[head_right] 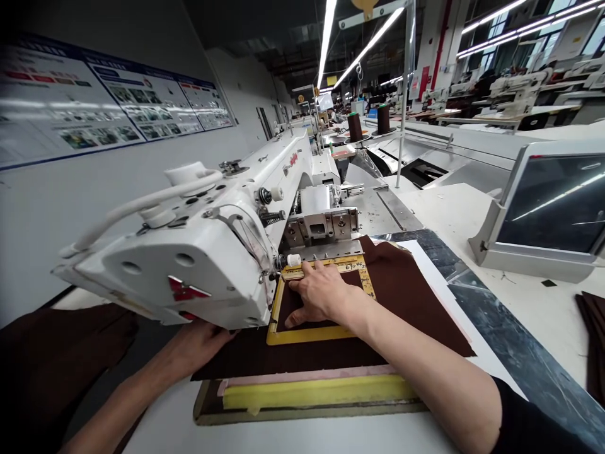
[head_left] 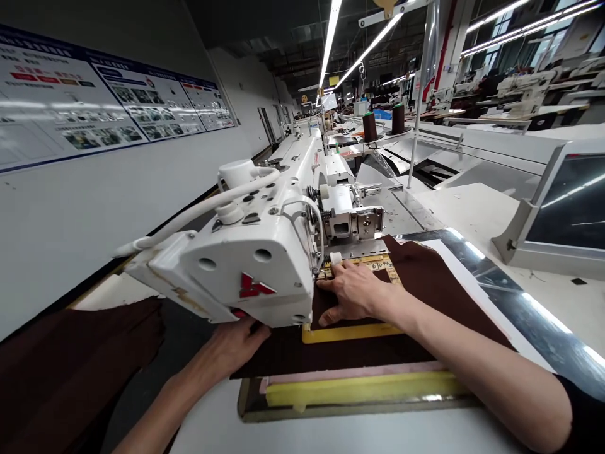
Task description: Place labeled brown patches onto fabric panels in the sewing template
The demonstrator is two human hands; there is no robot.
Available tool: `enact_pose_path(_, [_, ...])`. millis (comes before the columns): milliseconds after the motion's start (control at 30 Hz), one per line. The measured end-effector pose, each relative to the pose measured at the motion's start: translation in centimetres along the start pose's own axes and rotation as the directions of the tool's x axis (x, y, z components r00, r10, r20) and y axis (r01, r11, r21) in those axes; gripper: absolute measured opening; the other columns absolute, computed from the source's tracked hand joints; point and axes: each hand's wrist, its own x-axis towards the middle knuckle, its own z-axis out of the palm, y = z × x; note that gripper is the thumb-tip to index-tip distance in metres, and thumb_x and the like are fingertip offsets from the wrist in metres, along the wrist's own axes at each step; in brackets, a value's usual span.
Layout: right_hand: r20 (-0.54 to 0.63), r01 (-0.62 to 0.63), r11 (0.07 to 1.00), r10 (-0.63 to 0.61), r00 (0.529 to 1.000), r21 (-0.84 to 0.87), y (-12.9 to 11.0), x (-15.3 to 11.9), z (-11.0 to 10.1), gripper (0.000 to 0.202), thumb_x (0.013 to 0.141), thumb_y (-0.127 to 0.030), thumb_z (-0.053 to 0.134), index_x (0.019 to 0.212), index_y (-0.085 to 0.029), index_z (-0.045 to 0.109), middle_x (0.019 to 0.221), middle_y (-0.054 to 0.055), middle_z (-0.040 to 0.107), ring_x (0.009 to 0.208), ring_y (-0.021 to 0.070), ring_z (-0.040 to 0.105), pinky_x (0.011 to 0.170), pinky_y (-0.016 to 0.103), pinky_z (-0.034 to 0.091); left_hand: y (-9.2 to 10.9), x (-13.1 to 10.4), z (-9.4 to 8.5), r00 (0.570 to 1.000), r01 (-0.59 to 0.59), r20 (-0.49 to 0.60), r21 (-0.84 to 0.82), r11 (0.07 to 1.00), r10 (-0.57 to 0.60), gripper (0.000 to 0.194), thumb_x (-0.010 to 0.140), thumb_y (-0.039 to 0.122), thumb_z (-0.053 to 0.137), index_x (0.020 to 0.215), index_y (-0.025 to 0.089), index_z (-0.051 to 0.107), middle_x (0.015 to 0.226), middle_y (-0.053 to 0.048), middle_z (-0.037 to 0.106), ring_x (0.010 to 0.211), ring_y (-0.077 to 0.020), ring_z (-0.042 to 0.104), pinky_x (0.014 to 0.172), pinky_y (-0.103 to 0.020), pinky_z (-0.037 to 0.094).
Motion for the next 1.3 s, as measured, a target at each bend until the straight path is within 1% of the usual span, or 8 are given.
enact_pose_path(100, [0.006, -0.004, 1.000, 0.004, 1.000, -0.003, -0.1, -0.1, -0.1, 0.088, 0.076, -0.083, 0.065, 0.146, -0.031, 0.054, 0.119, 0.016, 0.053, 0.113, 0.0402, 0.051, 0.091, 0.056, 0.047, 0.4, -2.4, 0.4, 1.000, 0.020, 0.024, -0.077, 0.997, -0.018, 0.033, 0.100, 0.045, 0.050, 0.114, 0.024, 0.071, 0.107, -0.004, 0.076, 0.088, -0.0222, 0.073, 0.059, -0.022, 0.052])
enact_pose_path(200, [0.016, -0.007, 1.000, 0.007, 1.000, -0.010, -0.2, -0.2, -0.2, 0.082, 0.077, -0.082, 0.065, 0.141, -0.030, 0.060, 0.120, 0.016, 0.053, 0.112, 0.0399, 0.051, 0.092, 0.054, 0.047, 0.6, -3.2, 1.0, 1.000, 0.012, -0.006, -0.129, 0.992, -0.013, 0.037, 0.101, 0.046, 0.050, 0.125, 0.025, 0.066, 0.122, -0.007, 0.071, 0.105, -0.0239, 0.069, 0.067, -0.023, 0.054])
enact_pose_path(400, [-0.004, -0.009, 1.000, 0.009, 1.000, -0.013, -0.2, -0.1, 0.3, 0.081, 0.079, -0.087, 0.055, 0.136, -0.030, 0.063, 0.118, 0.016, 0.052, 0.108, 0.0386, 0.051, 0.090, 0.056, 0.045, 0.5, -2.5, 1.5, 0.998, -0.014, -0.060, -0.136, 0.991, 0.005, 0.036, 0.101, 0.046, 0.049, 0.119, 0.023, 0.069, 0.113, -0.007, 0.074, 0.100, -0.0244, 0.070, 0.081, -0.029, 0.055])
enact_pose_path(667, [-0.016, -0.025, 1.000, 0.024, 1.000, -0.014, -0.3, 0.0, 0.7, 0.086, 0.077, -0.089, 0.054, 0.137, -0.029, 0.062, 0.118, 0.018, 0.054, 0.111, 0.0408, 0.050, 0.091, 0.056, 0.045, 0.8, -2.6, 1.4, 0.996, -0.006, -0.084, -0.123, 0.992, -0.004, 0.036, 0.100, 0.045, 0.049, 0.115, 0.022, 0.072, 0.101, -0.006, 0.077, 0.084, -0.0213, 0.072, 0.069, -0.026, 0.054])
enact_pose_path(800, [-0.027, -0.020, 1.000, 0.020, 0.999, -0.005, -0.4, -0.1, 0.6, 0.085, 0.079, -0.088, 0.055, 0.140, -0.029, 0.060, 0.125, 0.018, 0.054, 0.116, 0.0400, 0.049, 0.097, 0.055, 0.042, 1.1, -2.7, 1.1, 0.989, 0.017, -0.146, -0.100, 0.995, -0.031, 0.039, 0.100, 0.047, 0.048, 0.101, 0.019, 0.074, 0.078, -0.005, 0.073, 0.061, -0.0182, 0.065, 0.055, -0.026, 0.047])
enact_pose_path(933, [-0.023, -0.013, 1.000, 0.013, 1.000, 0.006, -0.4, -0.1, 0.7, 0.085, 0.079, -0.087, 0.057, 0.143, -0.031, 0.057, 0.136, 0.016, 0.050, 0.120, 0.0380, 0.048, 0.103, 0.053, 0.039, 1.3, -2.6, 0.4, 0.968, 0.029, -0.246, -0.079, 0.996, -0.048, 0.046, 0.099, 0.047, 0.047, 0.068, 0.020, 0.066, 0.053, 0.000, 0.057, 0.051, -0.0159, 0.054, 0.053, -0.026, 0.042])
enact_pose_path(1033, [-0.010, -0.030, 1.000, 0.030, 1.000, -0.004, -0.5, -0.2, 0.5, 0.085, 0.078, -0.087, 0.057, 0.142, -0.031, 0.058, 0.135, 0.015, 0.052, 0.117, 0.0376, 0.050, 0.102, 0.052, 0.040, 1.1, -2.4, 0.1, 0.949, 0.027, -0.311, -0.076, 0.997, -0.049, 0.050, 0.099, 0.046, 0.047, 0.056, 0.021, 0.056, 0.047, 0.000, 0.051, 0.053, -0.0169, 0.055, 0.057, -0.026, 0.044])
enact_pose_path(1300, [-0.011, -0.024, 0.999, 0.024, 1.000, -0.022, -0.4, -0.1, 0.4, 0.080, 0.080, -0.084, 0.058, 0.140, -0.031, 0.058, 0.134, 0.016, 0.053, 0.119, 0.0394, 0.050, 0.095, 0.051, 0.044, 0.9, -2.3, -0.1, 0.936, 0.012, -0.348, -0.089, 0.996, -0.043, 0.043, 0.097, 0.039, 0.050, 0.058, 0.022, 0.062, 0.052, -0.002, 0.060, 0.079, -0.0247, 0.068, 0.076, -0.031, 0.053])
